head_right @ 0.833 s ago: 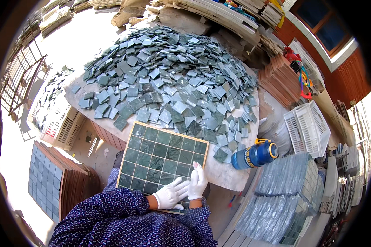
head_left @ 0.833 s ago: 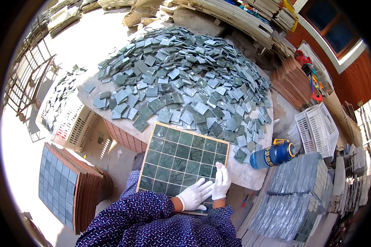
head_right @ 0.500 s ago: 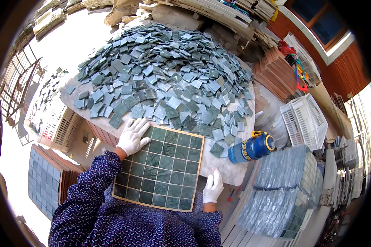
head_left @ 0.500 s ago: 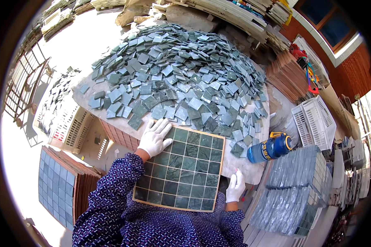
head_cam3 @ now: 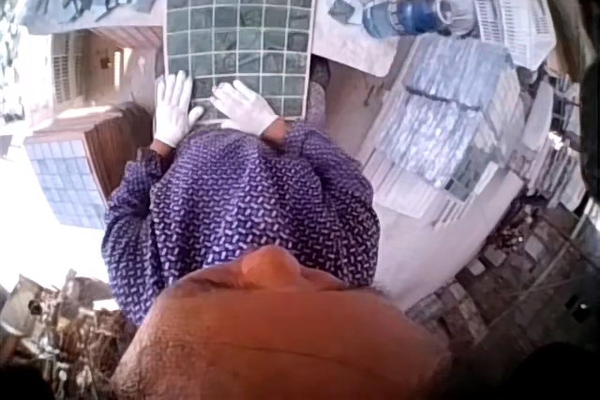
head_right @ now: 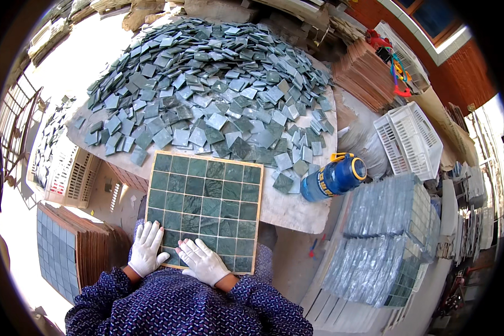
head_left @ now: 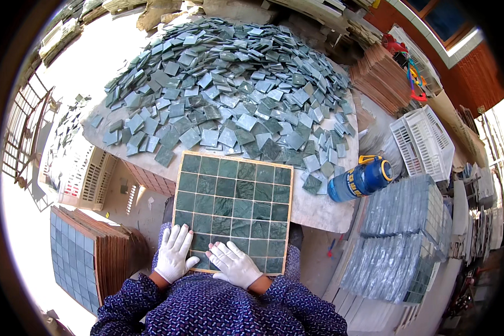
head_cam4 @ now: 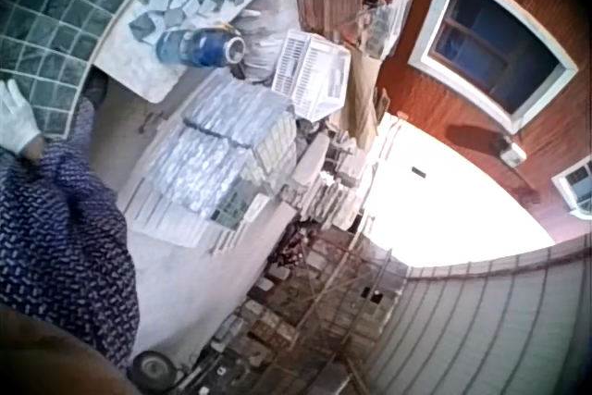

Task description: The person places small square tiles one by one into a grid frame, filling the grid from a pile on the table. The person then stacks the completed grid with others and repeats the process with a new grid.

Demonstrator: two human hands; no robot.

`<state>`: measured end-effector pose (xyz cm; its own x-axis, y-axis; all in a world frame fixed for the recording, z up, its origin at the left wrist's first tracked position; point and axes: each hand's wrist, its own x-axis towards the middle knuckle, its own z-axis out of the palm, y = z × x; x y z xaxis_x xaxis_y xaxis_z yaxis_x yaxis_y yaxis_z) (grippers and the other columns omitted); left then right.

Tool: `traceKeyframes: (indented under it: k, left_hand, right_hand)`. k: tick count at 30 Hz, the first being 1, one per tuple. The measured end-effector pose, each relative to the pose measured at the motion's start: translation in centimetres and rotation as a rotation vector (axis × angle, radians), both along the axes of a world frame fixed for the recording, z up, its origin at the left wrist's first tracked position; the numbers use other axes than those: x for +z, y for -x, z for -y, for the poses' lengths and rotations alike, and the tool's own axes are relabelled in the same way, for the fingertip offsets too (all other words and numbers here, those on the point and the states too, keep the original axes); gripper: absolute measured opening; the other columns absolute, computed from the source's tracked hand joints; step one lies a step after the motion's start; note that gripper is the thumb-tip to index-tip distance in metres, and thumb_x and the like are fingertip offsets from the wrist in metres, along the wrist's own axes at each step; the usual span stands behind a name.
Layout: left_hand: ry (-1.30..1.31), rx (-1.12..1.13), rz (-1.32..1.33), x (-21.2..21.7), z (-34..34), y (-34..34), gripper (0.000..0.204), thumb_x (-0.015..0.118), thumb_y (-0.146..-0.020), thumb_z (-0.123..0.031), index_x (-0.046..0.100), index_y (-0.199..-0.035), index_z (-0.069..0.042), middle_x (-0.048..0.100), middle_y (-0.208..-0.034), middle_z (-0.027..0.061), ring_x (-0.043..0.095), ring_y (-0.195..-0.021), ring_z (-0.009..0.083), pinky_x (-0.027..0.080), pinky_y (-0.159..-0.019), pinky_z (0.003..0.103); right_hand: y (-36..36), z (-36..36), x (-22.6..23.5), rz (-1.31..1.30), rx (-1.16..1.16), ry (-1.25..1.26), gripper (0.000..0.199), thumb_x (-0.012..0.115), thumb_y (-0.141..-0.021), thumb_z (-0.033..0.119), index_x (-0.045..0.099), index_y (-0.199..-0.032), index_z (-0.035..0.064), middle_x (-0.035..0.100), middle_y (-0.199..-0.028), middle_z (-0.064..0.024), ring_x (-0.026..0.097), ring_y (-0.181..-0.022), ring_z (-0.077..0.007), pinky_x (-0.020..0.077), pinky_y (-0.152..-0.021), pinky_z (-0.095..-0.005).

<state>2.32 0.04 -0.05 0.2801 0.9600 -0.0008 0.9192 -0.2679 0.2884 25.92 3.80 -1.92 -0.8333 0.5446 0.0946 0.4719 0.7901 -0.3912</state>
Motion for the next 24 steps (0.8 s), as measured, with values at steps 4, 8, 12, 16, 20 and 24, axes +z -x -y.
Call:
traceKeyframes:
  k: [4,8,12,16,20,24]
  left_hand:
    - [0.028,0.036,-0.033,0.7,-1.8,0.4,0.078,0.059,-0.080,-0.049,0.041,-0.138,0.001,0.036,-0.145,0.0210,0.028,-0.137,0.0393,0.016,-0.113,0.053]
    - [-0.062,0.144,0.004,0.4,-6.5,-0.3,0.077,0.061,-0.081,-0.045,0.038,-0.141,-0.003,0.033,-0.148,0.0187,0.027,-0.139,0.0362,0.016,-0.114,0.051]
    - [-0.113,0.237,0.006,-0.3,-10.1,-0.3,0.074,0.061,-0.083,-0.044,0.037,-0.143,-0.007,0.031,-0.150,0.0159,0.026,-0.140,0.0344,0.017,-0.114,0.050]
    - [-0.123,0.243,0.020,-0.6,-10.7,-0.2,0.074,0.060,-0.084,-0.044,0.036,-0.144,-0.007,0.031,-0.150,0.0158,0.025,-0.140,0.0348,0.017,-0.114,0.049]
    - [-0.127,0.239,-0.001,-0.6,-11.1,-0.3,0.074,0.060,-0.084,-0.045,0.036,-0.144,-0.008,0.031,-0.150,0.0150,0.024,-0.141,0.0336,0.018,-0.114,0.048]
    - [-0.131,0.250,-0.005,-1.0,-10.9,0.1,0.073,0.059,-0.084,-0.046,0.037,-0.143,-0.008,0.032,-0.150,0.0147,0.025,-0.140,0.0332,0.018,-0.114,0.048]
  right_hand:
    - [-2.5,-2.0,1.5,0.010,-0.175,0.001,0.072,0.068,-0.077,0.042,0.046,-0.137,0.0070,0.042,-0.142,-0.0149,0.038,-0.133,-0.0308,0.0277,-0.111,-0.0449]
    - [-6.3,-7.2,2.1,-0.181,-0.525,0.035,0.060,0.069,-0.080,0.025,0.047,-0.132,0.0034,0.048,-0.135,-0.0182,0.043,-0.127,-0.0366,0.0332,-0.107,-0.0459]
    - [-10.0,-8.2,3.0,-0.065,-0.620,0.084,0.094,0.082,-0.065,0.037,0.036,-0.140,0.0030,0.027,-0.147,-0.0255,0.024,-0.136,-0.0459,0.0262,-0.110,-0.0486]
    - [-9.2,-4.8,2.2,0.153,-0.544,0.131,0.119,0.081,-0.054,0.059,0.027,-0.147,0.0094,0.015,-0.151,-0.0276,0.011,-0.138,-0.0505,0.0130,-0.111,-0.0588]
    - [-8.7,-4.0,1.4,0.170,-0.616,0.099,0.115,0.079,-0.055,0.060,0.029,-0.147,0.0123,0.017,-0.152,-0.0257,0.013,-0.138,-0.0498,0.0148,-0.111,-0.0587]
    - [-6.9,-4.0,4.3,0.256,-0.608,-0.031,0.096,0.079,-0.061,0.051,0.041,-0.139,0.0117,0.032,-0.144,-0.0214,0.027,-0.133,-0.0439,0.0247,-0.108,-0.0543]
